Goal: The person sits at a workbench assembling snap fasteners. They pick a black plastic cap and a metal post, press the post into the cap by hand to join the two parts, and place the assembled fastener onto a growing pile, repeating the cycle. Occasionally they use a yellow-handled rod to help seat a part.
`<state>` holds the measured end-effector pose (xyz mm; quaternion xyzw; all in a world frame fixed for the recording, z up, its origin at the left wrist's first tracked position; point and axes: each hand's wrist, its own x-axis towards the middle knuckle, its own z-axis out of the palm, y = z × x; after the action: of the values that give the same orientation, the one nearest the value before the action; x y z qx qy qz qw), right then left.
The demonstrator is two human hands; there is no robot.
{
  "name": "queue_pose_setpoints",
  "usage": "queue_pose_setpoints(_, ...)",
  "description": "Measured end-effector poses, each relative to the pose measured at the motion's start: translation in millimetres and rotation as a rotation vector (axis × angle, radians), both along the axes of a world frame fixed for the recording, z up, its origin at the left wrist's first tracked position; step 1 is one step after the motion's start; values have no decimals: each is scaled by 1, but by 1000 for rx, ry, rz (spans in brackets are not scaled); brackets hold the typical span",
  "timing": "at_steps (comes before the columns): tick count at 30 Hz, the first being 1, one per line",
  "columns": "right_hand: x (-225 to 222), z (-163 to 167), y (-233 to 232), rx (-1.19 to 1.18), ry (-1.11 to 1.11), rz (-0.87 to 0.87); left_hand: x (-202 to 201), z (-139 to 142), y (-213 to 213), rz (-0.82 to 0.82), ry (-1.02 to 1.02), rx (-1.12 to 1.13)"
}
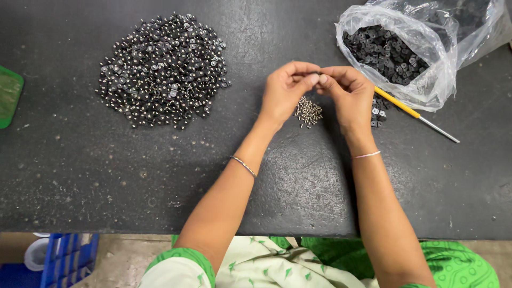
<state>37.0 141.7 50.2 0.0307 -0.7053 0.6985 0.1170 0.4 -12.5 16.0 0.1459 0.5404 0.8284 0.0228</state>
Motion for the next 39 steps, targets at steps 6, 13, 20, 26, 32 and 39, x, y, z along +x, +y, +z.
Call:
queue_pose_setpoints(6,23,24,-18,754,178,28,-22,-2,-35,191,-66,169)
queue_pose_setpoints(13,28,28,-41,1048,340,77,-25,-8,-34,264,-52,47)
queue_pose_setpoints(20,25,24,-42,1138,382,20,-22,-13,-23,201,-36,11)
queue_pose_setpoints(26,17,22,-19,530,74,-150,-16,-13,-15,121,-102,-17)
queue_pose_setpoints(32,6,9,-5,328,48,-134,-13,-13,-7,83,-125,-80)
queue_pose_setpoints(39,3,0,-3,304,-8,-167,-8,-9,-4,33,-99,-145)
